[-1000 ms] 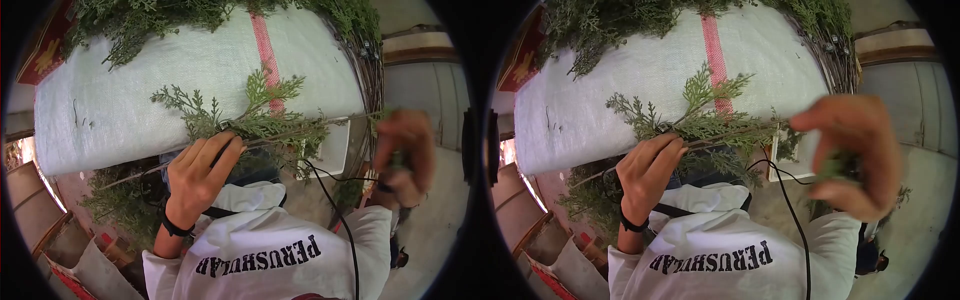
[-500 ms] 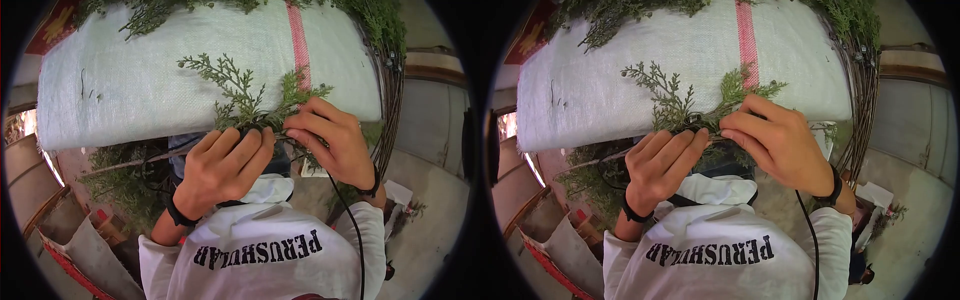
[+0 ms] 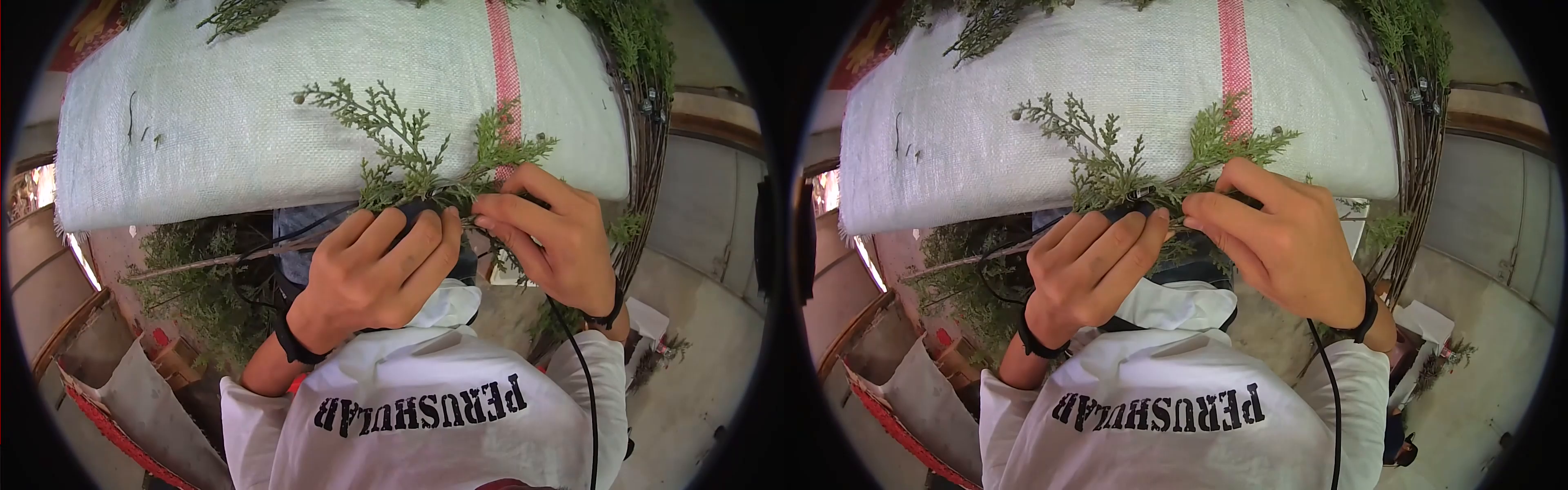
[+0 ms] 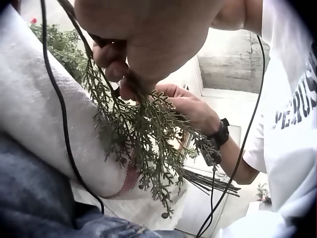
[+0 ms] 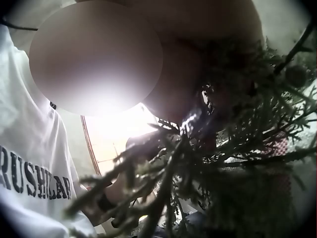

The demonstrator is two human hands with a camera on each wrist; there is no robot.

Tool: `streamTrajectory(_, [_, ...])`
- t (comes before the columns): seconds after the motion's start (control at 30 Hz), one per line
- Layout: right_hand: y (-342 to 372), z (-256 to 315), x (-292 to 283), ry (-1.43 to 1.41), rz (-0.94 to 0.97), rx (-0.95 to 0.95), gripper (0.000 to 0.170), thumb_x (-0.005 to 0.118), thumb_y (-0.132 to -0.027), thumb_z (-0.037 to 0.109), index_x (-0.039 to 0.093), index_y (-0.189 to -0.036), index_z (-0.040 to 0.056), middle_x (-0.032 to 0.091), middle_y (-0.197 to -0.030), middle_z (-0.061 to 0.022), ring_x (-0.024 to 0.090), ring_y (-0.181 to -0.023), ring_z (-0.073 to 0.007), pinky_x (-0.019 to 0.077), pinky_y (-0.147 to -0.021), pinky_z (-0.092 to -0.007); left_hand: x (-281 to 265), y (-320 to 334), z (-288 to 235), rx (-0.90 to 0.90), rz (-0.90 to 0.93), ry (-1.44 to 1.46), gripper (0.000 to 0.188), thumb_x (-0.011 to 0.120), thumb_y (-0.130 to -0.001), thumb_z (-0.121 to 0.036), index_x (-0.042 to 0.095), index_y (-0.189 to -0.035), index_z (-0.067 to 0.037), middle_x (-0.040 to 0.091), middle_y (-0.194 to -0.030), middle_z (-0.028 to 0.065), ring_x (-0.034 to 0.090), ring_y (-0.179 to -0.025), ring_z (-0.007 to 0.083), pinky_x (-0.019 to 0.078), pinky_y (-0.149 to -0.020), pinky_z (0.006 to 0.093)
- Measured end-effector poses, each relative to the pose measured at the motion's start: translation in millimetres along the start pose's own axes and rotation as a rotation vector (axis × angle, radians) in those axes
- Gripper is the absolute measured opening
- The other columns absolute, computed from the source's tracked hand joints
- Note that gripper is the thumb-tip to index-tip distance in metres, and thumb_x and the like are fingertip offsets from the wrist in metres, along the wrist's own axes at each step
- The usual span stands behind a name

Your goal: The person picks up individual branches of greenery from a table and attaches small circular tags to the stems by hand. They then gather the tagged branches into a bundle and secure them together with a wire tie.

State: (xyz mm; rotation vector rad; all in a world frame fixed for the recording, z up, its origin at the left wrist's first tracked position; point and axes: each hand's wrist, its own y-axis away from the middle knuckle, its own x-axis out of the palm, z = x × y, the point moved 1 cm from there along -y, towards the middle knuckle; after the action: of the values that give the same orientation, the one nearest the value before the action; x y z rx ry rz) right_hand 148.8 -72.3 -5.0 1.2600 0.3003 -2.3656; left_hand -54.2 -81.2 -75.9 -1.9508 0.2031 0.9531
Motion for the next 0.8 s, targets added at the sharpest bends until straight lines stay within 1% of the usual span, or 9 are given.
streamTrajectory(0.07, [-1, 2, 1, 0.077, -0.012, -0.043, 0.016, 0.074, -0.081, 0.007, 0.069, -0.096, 0.0049, 0.056, -0.08, -0.0069, 0.059, -0.061, -0.0251, 0.047, -0.053, -0.0345, 0, 2, 0, 0.003, 0.01, -0.004, 0.022, 0.072, -0.07, -0.005, 0.073, -0.092, -0.002, 0.063, -0.083, 0.0026, 0.052, -0.059, 0.011, 0.0387, -0.049, 0.0243])
streamTrajectory(0.1, [-1, 2, 2, 0.075, -0.013, -0.041, 0.016, 0.074, -0.081, 0.007, 0.069, -0.096, 0.0049, 0.056, -0.08, -0.0069, 0.059, -0.061, -0.0251, 0.047, -0.053, -0.0345, 0, 3, 1, 0.009, 0.016, -0.008, 0.022, 0.072, -0.07, -0.005, 0.073, -0.092, -0.002, 0.063, -0.083, 0.0026, 0.052, -0.059, 0.011, 0.0387, -0.049, 0.0243])
streamTrajectory(0.2, [-2, 2, 5, 0.057, 0.004, -0.047, 0.018, 0.075, -0.077, -0.001, 0.07, -0.095, 0.0019, 0.056, -0.079, -0.0081, 0.059, -0.062, -0.0237, 0.0467, -0.056, -0.0319, -2, 4, 2, 0.012, 0.022, -0.011, 0.022, 0.072, -0.07, -0.005, 0.073, -0.092, -0.002, 0.064, -0.083, 0.0025, 0.053, -0.059, 0.011, 0.0387, -0.049, 0.0243])
streamTrajectory(0.37, [-5, -3, 6, -0.018, 0.036, -0.033, 0.017, 0.074, -0.079, -0.001, 0.069, -0.095, 0.0004, 0.055, -0.078, -0.0084, 0.057, -0.062, -0.0228, 0.0448, -0.055, -0.0318, -5, 4, 3, 0.006, 0.029, -0.008, 0.021, 0.073, -0.071, -0.005, 0.073, -0.092, -0.002, 0.064, -0.083, 0.0023, 0.053, -0.059, 0.0107, 0.0385, -0.049, 0.0242])
streamTrajectory(0.47, [-7, -10, 10, -0.228, 0.065, 0.011, 0.015, 0.072, -0.08, -0.002, 0.069, -0.095, -0.0018, 0.054, -0.076, -0.0089, 0.055, -0.062, -0.0217, 0.0425, -0.056, -0.0314, -4, 5, 5, 0.005, 0.027, -0.004, 0.02, 0.073, -0.071, -0.005, 0.073, -0.091, -0.003, 0.064, -0.083, 0.0023, 0.053, -0.059, 0.0106, 0.0382, -0.049, 0.0241])
streamTrajectory(0.63, [-6, -10, 16, -0.276, 0.036, 0.014, 0.014, 0.071, -0.081, -0.003, 0.068, -0.095, -0.0034, 0.053, -0.076, -0.0092, 0.053, -0.063, -0.0209, 0.0412, -0.056, -0.0312, -2, 7, 7, -0.003, 0.016, 0.009, 0.019, 0.073, -0.071, -0.005, 0.073, -0.091, -0.003, 0.064, -0.083, 0.0022, 0.053, -0.059, 0.0105, 0.0378, -0.049, 0.0241])
streamTrajectory(0.73, [-6, -7, 15, -0.183, 0.04, 0.012, 0.014, 0.071, -0.081, -0.003, 0.067, -0.094, -0.0033, 0.053, -0.076, -0.0094, 0.054, -0.063, -0.022, 0.0412, -0.056, -0.0317, -2, 8, 7, -0.01, 0.021, 0.006, 0.019, 0.074, -0.072, -0.005, 0.073, -0.091, -0.003, 0.064, -0.083, 0.0021, 0.053, -0.059, 0.0104, 0.0378, -0.049, 0.0242])
streamTrajectory(0.8, [-8, -9, 15, -0.192, 0.049, 0.01, 0.013, 0.071, -0.081, -0.003, 0.067, -0.094, -0.0033, 0.053, -0.076, -0.0096, 0.054, -0.063, -0.0222, 0.0411, -0.056, -0.0318, -2, 8, 7, -0.013, 0.028, -0.009, 0.018, 0.074, -0.072, -0.006, 0.073, -0.091, -0.003, 0.064, -0.083, 0.0018, 0.053, -0.059, 0.0104, 0.038, -0.049, 0.0243])
